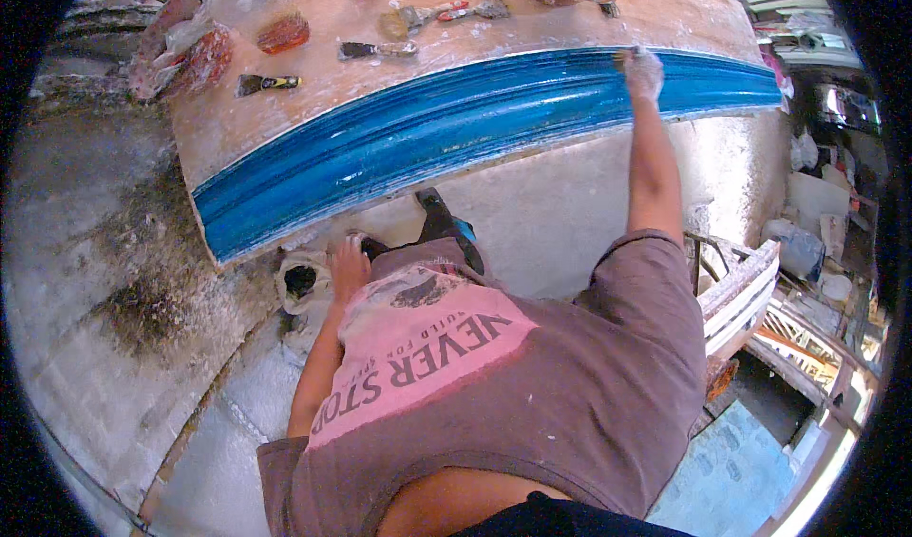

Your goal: The person paints a long blue wooden molding with a brush, repeatedly dipping the brush into a container of paint and applying it along the length of the piece. The person also briefly handles a white molding nearby.

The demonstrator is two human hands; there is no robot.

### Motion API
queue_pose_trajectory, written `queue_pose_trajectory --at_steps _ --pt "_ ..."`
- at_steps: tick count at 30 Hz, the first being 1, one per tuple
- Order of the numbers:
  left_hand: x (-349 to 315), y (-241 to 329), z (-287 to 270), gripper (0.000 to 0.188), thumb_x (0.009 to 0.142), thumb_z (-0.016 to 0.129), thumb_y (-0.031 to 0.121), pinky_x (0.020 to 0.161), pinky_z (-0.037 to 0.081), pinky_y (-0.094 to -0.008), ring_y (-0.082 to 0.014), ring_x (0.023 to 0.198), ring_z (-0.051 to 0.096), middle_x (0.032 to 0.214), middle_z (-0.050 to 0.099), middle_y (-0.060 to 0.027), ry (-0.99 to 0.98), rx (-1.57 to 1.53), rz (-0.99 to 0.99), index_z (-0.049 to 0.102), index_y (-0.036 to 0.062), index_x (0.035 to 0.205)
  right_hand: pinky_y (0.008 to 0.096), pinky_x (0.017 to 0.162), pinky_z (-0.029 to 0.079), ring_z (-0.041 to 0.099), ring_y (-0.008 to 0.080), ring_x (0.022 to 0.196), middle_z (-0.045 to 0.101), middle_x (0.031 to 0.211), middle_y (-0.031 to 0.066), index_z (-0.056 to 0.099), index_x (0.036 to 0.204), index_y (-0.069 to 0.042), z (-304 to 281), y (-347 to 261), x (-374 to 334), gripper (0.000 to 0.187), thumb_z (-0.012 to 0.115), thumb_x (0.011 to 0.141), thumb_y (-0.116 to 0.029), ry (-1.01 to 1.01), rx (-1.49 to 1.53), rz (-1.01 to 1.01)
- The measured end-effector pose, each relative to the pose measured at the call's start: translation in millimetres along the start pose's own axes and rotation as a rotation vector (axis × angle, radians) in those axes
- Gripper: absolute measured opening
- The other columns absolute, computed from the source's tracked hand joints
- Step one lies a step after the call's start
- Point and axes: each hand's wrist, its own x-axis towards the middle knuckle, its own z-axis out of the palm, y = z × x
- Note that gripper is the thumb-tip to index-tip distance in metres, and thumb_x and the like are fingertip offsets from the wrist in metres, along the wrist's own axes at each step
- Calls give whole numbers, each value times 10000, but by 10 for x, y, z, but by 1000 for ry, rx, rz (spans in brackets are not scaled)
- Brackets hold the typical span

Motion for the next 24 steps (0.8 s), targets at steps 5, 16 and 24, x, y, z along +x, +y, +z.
queue_pose_trajectory --at_steps 5,16,24 --pt "344 -35 -237 418 908 591 278 759 523 -419 -285 965 628 1168 618 -138 -76 -822 -831 540 68 1266 466 611 537 663 339 659 664 710 143 670 745 -107 100 -408 -620 265 570 895 -302 50 -13 -33" --pt "504 -126 -193 375 846 560 162 658 501 -345 -227 863 601 1081 625 -73 515 -1744 -1174 559 89 1213 430 757 538 676 324 773 711 812 145 744 807 -108 -514 -4172 -1950 257 684 803 -358 -557 1313 -104" --pt "-381 -445 157 390 808 594 129 680 504 -330 -205 795 619 983 648 -67 265 -1508 -1137 602 68 1193 347 716 538 686 197 743 746 852 92 762 956 -55 -296 -790 -787 293 743 818 -312 -329 859 318"
